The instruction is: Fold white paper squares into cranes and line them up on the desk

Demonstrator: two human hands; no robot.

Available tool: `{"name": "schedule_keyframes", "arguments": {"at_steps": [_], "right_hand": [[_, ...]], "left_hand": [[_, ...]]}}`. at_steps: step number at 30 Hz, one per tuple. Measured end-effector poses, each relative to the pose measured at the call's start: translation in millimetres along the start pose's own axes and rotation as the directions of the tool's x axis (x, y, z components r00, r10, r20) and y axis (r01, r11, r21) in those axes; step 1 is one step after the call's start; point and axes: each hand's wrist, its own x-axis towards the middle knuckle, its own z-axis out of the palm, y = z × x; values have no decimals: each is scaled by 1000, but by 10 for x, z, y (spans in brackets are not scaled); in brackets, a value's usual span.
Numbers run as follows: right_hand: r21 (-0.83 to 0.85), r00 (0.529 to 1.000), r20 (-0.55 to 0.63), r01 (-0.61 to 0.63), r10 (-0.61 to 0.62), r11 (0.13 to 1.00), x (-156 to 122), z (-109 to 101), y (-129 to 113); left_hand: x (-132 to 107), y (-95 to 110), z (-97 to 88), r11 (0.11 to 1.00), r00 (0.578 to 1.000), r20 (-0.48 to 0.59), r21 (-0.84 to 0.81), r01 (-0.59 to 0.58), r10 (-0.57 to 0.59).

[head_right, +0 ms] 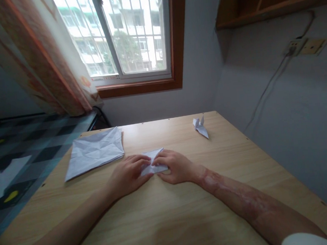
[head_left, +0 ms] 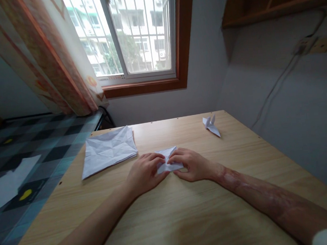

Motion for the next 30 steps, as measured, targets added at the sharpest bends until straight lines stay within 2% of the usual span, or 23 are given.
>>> {"name": "schedule_keyframes", "arguments": {"at_steps": [7,14,23,27,30], "right_hand": [[-118,995,-35,-96,93,988,-12,48,67],[-220,995,-53,-98,88,971,-11,59,64],[-282,997,-75,-49,29,958,-19,108,169],[-271,998,-58,-38,23,962,-17,116,173],[-189,995,-62,-91,81,978,-17,117,138]], "left_hand": [[5,-22,7,999,1000,-25,33,-2,3],[4,20,-15,999,999,-28,27,-43,44],[3,39,-17,1000,1000,12,-2,-24,24],[24,46,-39,999,999,20,-13,-40,40],[42,39,-55,998,1000,18,-61,-14,15]]}}
